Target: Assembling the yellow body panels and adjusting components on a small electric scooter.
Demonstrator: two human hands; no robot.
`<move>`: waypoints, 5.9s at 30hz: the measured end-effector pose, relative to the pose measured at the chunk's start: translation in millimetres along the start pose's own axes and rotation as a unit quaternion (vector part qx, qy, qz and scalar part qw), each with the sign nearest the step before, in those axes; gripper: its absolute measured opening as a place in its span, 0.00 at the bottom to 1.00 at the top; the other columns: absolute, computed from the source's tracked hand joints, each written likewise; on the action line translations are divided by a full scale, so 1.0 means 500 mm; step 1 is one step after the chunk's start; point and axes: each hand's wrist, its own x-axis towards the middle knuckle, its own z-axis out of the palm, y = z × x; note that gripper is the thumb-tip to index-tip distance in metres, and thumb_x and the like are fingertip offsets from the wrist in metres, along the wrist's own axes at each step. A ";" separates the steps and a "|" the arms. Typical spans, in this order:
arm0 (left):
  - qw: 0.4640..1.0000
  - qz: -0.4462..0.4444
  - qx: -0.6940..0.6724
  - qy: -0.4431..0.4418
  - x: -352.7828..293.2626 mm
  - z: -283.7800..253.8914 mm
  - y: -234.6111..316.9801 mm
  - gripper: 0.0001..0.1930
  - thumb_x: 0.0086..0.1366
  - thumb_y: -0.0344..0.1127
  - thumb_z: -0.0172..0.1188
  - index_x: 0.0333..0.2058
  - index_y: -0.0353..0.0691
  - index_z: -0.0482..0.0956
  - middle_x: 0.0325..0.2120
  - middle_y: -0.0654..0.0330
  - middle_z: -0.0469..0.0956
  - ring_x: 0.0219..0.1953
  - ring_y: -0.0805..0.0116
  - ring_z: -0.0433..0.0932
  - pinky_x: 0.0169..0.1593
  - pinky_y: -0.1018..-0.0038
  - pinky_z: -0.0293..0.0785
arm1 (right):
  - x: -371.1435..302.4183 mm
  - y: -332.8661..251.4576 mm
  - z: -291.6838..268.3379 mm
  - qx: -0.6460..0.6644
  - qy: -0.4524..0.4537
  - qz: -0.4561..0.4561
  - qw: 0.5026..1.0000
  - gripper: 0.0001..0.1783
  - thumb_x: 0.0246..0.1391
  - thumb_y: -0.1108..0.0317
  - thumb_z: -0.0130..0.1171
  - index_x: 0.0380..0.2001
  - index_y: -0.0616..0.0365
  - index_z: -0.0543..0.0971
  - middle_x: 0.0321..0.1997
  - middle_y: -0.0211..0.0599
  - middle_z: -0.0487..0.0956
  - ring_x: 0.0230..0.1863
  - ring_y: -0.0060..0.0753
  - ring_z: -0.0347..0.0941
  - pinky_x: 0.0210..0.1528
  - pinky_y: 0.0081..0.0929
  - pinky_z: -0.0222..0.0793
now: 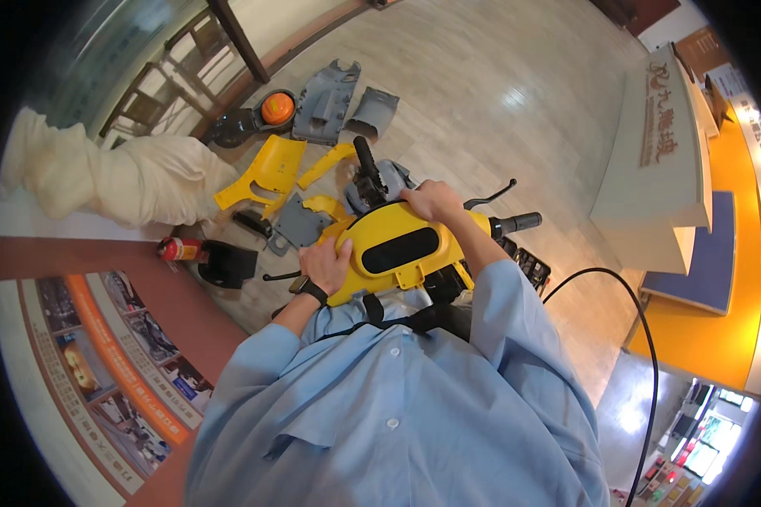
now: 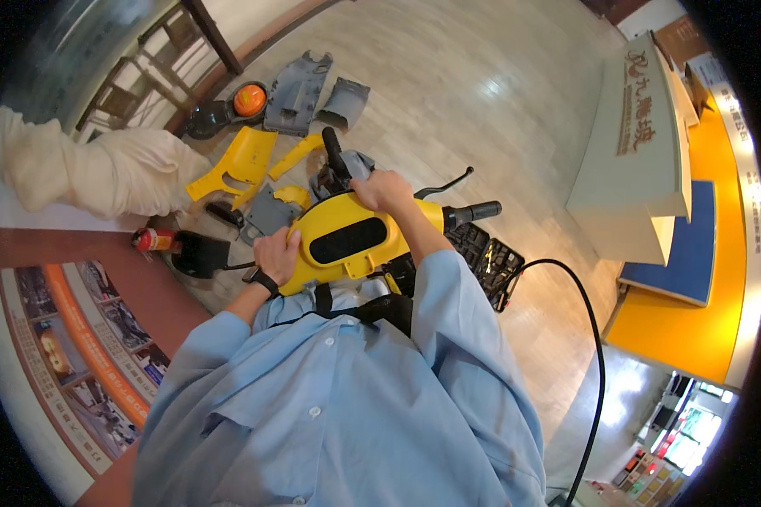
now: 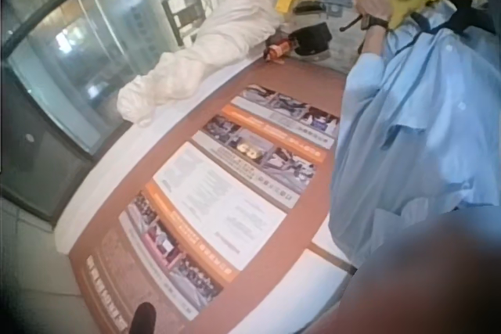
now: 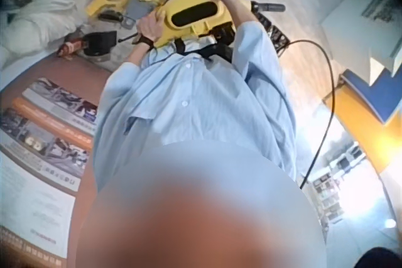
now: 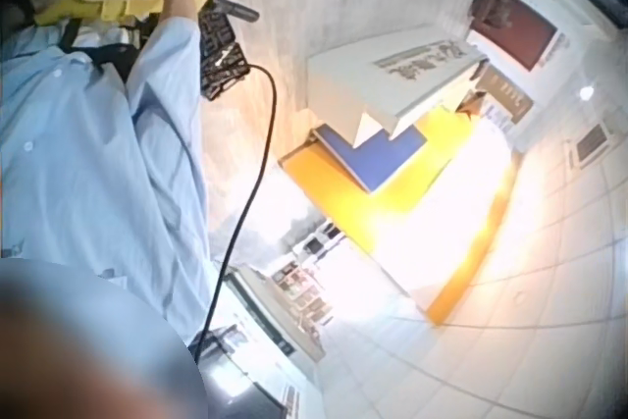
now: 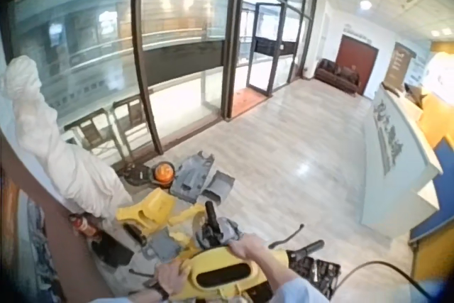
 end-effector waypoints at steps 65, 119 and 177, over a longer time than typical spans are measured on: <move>0.962 0.104 -0.064 -0.245 0.325 0.058 0.212 0.28 0.64 0.53 0.55 0.29 0.25 0.79 0.27 0.38 0.80 0.33 0.43 0.79 0.37 0.58 0.69 | -0.068 0.144 0.225 0.885 0.312 0.117 0.324 0.44 0.37 0.51 0.78 0.53 0.68 0.72 0.48 0.44 0.79 0.47 0.36 0.77 0.51 0.29 0.73; 0.810 0.142 -0.033 -0.568 0.326 0.022 0.398 0.47 0.42 0.54 0.78 0.54 0.29 0.70 0.46 0.57 0.78 0.46 0.67 0.79 0.50 0.71 0.75 | -0.157 0.113 0.444 0.731 0.572 0.274 0.252 0.27 0.53 0.59 0.55 0.51 0.66 0.67 0.51 0.48 0.68 0.57 0.47 0.63 0.62 0.38 0.55; 0.953 0.059 -0.141 -0.261 0.051 -0.043 -0.074 0.40 0.36 0.62 0.76 0.42 0.35 0.81 0.39 0.47 0.82 0.43 0.50 0.81 0.49 0.63 0.75 | -0.240 -0.069 0.459 0.791 -0.152 -0.003 0.592 0.29 0.56 0.60 0.66 0.58 0.47 0.68 0.58 0.27 0.70 0.61 0.31 0.65 0.61 0.40 0.65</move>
